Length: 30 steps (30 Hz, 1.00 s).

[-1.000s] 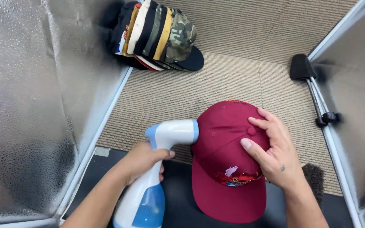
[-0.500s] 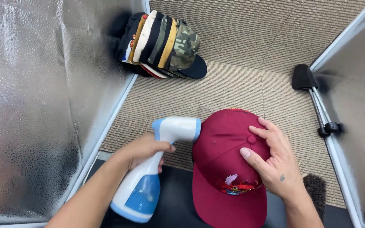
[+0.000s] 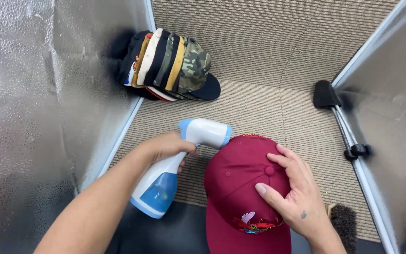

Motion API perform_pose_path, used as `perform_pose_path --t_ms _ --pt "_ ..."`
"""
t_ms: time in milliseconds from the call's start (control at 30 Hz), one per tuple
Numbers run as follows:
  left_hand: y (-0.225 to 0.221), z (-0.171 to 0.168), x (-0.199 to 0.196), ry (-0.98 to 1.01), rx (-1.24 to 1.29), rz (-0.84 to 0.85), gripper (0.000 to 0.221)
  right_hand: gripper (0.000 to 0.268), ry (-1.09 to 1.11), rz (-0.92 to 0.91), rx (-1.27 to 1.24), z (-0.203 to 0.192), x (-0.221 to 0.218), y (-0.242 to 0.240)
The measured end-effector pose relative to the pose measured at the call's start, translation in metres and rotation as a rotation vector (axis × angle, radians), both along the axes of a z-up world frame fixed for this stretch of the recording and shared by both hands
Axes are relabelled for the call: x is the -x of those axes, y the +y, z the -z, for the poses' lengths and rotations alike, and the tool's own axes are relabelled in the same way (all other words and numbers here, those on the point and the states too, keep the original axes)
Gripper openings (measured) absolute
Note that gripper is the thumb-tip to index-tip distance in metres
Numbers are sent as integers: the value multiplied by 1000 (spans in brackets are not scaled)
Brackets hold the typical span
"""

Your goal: Steaming and brushing a baseball cap to clean and shape it inside a light box.

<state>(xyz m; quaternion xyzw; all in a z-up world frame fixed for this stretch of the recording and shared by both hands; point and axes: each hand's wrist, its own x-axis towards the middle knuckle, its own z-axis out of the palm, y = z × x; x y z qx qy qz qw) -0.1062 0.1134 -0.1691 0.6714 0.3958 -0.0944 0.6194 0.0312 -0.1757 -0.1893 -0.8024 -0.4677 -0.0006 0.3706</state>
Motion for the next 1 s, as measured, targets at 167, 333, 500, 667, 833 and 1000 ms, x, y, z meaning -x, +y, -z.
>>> perform_pose_path --t_ms 167,333,500,667,833,1000 --pt "-3 -11 22 -18 -304 44 27 84 21 -36 106 -8 -2 0" --pt "-48 -69 52 213 -855 313 33 99 33 -44 228 -16 -10 5" --pt "-72 -82 49 303 -1246 408 43 108 128 -37 340 -29 -8 7" --pt "-84 -80 4 168 -1697 387 12 108 166 -19 353 -30 -4 8" --pt "-81 -89 -4 201 -1663 454 22 109 215 26 353 -34 -2 7" --pt "-83 -90 -12 275 -1625 454 22 107 237 -17 266 -31 -1 7"
